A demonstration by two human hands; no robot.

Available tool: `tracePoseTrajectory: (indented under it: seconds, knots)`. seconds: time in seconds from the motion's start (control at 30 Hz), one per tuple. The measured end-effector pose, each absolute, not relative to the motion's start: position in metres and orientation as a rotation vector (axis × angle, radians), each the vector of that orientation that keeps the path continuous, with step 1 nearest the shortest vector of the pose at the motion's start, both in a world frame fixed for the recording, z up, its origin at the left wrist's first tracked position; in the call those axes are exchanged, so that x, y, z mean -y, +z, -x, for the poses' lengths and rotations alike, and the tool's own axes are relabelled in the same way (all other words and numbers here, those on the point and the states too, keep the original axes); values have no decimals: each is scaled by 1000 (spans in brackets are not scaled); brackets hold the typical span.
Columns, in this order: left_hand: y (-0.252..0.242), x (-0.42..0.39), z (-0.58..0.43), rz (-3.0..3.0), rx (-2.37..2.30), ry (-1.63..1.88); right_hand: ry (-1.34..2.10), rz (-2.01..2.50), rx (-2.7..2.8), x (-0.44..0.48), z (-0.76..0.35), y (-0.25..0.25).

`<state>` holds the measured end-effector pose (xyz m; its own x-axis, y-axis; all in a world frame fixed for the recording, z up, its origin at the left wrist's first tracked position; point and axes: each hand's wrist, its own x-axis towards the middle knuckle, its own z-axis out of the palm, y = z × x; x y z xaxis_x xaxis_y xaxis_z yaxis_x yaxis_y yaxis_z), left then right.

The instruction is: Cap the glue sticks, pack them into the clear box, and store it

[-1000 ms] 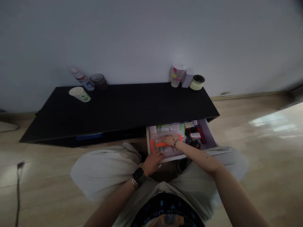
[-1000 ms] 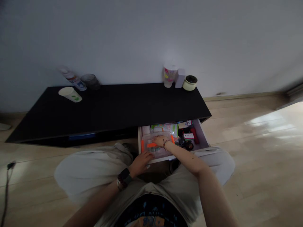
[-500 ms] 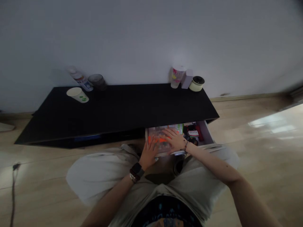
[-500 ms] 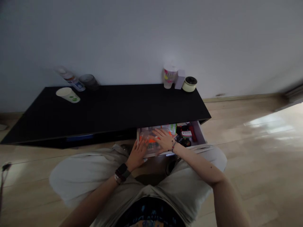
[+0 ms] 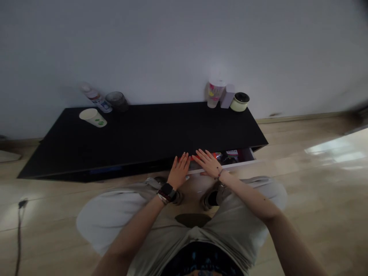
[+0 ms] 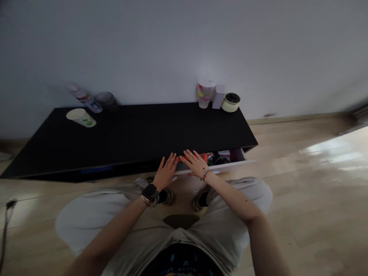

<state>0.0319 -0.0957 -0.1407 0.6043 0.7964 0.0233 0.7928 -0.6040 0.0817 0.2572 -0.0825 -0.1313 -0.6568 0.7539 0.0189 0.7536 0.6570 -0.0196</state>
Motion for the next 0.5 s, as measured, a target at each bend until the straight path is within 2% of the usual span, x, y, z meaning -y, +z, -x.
tracePoseTrajectory:
  seconds: [0.5]
  knots:
    - [-138,53,2,-2749,-1398,165,-13,1379,2711,55,-252,-154]
